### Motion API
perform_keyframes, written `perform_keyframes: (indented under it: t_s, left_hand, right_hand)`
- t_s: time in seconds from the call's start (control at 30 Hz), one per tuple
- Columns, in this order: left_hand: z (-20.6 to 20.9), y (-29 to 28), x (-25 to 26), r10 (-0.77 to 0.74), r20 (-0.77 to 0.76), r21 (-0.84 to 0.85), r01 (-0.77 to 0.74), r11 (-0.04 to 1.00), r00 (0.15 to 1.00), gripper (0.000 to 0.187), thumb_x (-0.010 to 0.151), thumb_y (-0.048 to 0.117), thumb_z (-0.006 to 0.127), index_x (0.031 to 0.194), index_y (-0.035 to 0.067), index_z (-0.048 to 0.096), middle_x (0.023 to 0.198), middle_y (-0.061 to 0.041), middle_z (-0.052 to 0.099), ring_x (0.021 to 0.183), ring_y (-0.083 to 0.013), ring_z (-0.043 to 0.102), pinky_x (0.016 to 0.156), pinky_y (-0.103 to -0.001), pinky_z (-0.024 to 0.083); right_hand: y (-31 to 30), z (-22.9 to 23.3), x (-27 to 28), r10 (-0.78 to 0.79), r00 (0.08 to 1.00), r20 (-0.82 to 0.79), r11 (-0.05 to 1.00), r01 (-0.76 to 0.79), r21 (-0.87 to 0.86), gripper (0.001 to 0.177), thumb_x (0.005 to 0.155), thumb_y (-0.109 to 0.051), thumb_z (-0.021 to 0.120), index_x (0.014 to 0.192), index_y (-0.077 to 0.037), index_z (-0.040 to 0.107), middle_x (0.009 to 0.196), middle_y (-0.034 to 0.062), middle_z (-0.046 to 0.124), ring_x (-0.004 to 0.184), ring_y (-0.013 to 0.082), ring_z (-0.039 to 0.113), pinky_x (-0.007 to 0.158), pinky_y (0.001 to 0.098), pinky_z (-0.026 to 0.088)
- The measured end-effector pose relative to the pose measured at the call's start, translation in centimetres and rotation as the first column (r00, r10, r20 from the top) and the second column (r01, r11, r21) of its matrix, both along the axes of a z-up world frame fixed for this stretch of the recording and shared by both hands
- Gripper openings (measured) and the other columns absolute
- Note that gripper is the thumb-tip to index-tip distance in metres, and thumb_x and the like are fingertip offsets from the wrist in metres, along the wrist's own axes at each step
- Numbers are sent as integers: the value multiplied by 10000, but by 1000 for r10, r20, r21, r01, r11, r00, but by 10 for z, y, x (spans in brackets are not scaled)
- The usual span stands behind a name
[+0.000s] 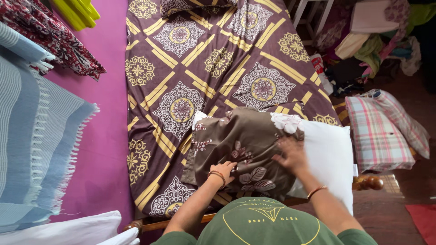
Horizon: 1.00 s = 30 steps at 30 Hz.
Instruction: The person inserts a white pillow into a brown floral pillowcase on a bed. They repeatedly adjust the pillowcase, tuck the pillow in, and smooth the cover to fit it properly.
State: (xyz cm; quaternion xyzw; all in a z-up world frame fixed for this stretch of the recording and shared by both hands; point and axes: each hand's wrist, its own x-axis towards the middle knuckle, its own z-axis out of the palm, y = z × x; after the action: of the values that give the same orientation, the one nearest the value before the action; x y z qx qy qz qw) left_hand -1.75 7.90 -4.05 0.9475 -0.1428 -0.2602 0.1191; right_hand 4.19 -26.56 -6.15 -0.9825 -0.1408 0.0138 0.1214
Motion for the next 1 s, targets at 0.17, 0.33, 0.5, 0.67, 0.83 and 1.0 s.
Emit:
perform_keyframes:
  t_s: [0.17, 0.33, 0.5, 0.67, 0.83, 1.0]
  left_hand:
    - [15, -20, 29, 10, -81, 0, -10, 1000, 997, 422, 989, 479, 641, 1337, 243, 654, 1319, -27, 689, 1226, -256, 658, 1019, -486, 471]
    - [24, -50, 40, 44, 219, -302, 25, 953, 975, 451, 902, 459, 692, 1272, 205, 655, 1349, -12, 626, 1228, -264, 610, 941, -490, 494]
    - [15, -88, 42, 67, 307, -186, -9, 983, 949, 552, 859, 456, 724, 1320, 180, 595, 1403, -40, 538, 1270, -257, 536, 1005, -526, 422]
    - [9, -108, 37, 34, 275, 16, -40, 999, 961, 896, 846, 524, 730, 1516, 52, 367, 1567, -150, 368, 1370, -352, 420, 1090, -597, 339]
    - [13, -119, 31, 4, 179, 180, -37, 983, 984, 1095, 869, 669, 641, 1585, -23, 186, 1636, -214, 216, 1464, -427, 276, 1150, -659, 213]
    - [29, -134, 33, 99, 127, 266, -130, 955, 987, 1134, 857, 739, 599, 1592, -25, 198, 1654, -209, 221, 1473, -432, 288, 1170, -659, 215]
  right_hand:
    - [-36, 9, 27, -410, 907, -97, 905, 392, -165, 831, 859, -760, 492, 1560, -326, 392, 1670, -26, 289, 1552, 195, 223, 1199, 653, 131]
    - [-45, 14, 4, -450, 890, -67, 893, 448, -46, 846, 870, -743, 495, 1571, -289, 364, 1692, 19, 259, 1558, 232, 205, 1196, 648, 124]
    - [-50, 7, -12, -330, 944, 14, 942, 330, -54, 876, 878, -739, 460, 1602, -277, 284, 1700, 50, 197, 1566, 272, 153, 1197, 645, 70]
    - [-58, -1, 2, -216, 974, -72, 966, 202, -160, 929, 876, -778, 448, 1615, -259, 229, 1696, 82, 134, 1551, 277, 116, 1183, 632, 36]
    - [-81, -7, 33, -86, 971, -224, 988, 54, -144, 999, 805, -850, 480, 1609, -312, 232, 1698, 12, 147, 1582, 202, 120, 1215, 621, 47]
    - [-101, -14, 81, -51, 923, -383, 994, 10, -107, 1093, 726, -886, 526, 1614, -331, 213, 1725, -25, 120, 1571, 185, 143, 1182, 712, 73]
